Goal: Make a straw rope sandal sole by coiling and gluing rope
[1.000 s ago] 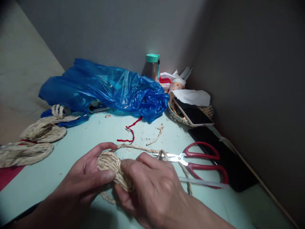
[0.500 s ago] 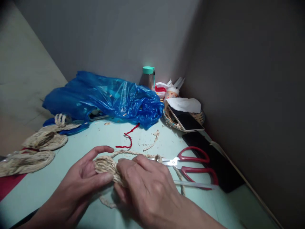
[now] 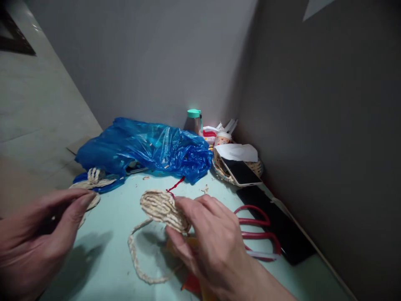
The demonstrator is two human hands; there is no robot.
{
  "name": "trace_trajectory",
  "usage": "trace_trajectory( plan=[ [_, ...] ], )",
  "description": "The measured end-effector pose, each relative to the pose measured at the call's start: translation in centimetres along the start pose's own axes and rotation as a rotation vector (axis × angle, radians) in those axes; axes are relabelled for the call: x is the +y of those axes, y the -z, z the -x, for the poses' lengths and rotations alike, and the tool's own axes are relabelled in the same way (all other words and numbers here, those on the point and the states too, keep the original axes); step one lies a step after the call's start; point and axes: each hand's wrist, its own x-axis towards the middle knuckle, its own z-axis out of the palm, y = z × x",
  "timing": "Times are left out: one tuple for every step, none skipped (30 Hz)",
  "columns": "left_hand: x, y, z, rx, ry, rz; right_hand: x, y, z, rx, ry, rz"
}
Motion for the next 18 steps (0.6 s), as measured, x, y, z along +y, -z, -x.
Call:
trace_trajectory(
  plan=[
    [0.7,-0.6,0.0,0.003,-0.005,0.015,-0.1,0.1,0.0,-0.032,-0.002,-0.034],
    [1.5,-1.3,0.0,-0.066,0.026,0.12,-0.3,0.2,0.1,-0.067,-0.004,-0.063],
    [2.2,-2.1,0.1,-0.208,0.088,0.276,-0.4,0.2,0.1,-0.1,-0.006,-0.084],
    [2.8,-2.7,0.2,-0.363,0.187,0.452,-0.5,0.3,0.1,-0.124,-0.009,-0.099],
    [3.4,-3.3,0.5,-0.457,0.313,0.61,-0.6,0.3,0.2,-0.139,-0.011,-0.111],
    [3.8,-3.8,0.8,-0.577,0.429,0.762,-0.7,0.2,0.2,-0.145,-0.01,-0.119],
    [4.2,-4.1,1.1,-0.685,0.526,0.869,-0.7,0.1,0.3,-0.141,-0.009,-0.124],
    [4.4,-4.3,1.4,-0.751,0.599,0.94,-0.6,0.0,0.4,-0.134,-0.008,-0.131],
    [4.7,-4.4,1.8,-0.797,0.656,0.984,-0.6,-0.1,0.4,-0.125,-0.009,-0.137],
    [4.8,-4.5,2.0,-0.815,0.698,1.004,-0.5,-0.1,0.4,-0.121,-0.009,-0.141],
    [5.0,-4.5,2.2,-0.812,0.73,1.011,-0.5,-0.1,0.4,-0.129,-0.011,-0.149],
    [5.1,-4.5,2.4,-0.798,0.755,1.01,-0.5,0.0,0.4,-0.149,-0.014,-0.159],
    [5.1,-4.5,2.5,-0.78,0.775,1.005,-0.5,0.1,0.3,-0.166,-0.018,-0.173],
    [5.1,-4.5,2.6,-0.761,0.785,0.997,-0.6,0.4,0.2,-0.181,-0.031,-0.193],
    [5.1,-4.4,2.6,-0.743,0.79,0.986,-0.7,0.7,0.0,-0.193,-0.05,-0.22],
    [5.1,-4.4,2.6,-0.73,0.791,0.977,-0.8,0.9,-0.1,-0.205,-0.08,-0.251],
    [5.0,-4.4,2.6,-0.724,0.791,0.97,-1.0,1.2,-0.3,-0.214,-0.119,-0.284],
    [4.9,-4.3,2.7,-0.721,0.79,0.964,-1.2,1.4,-0.4,-0.226,-0.164,-0.311]
  ],
)
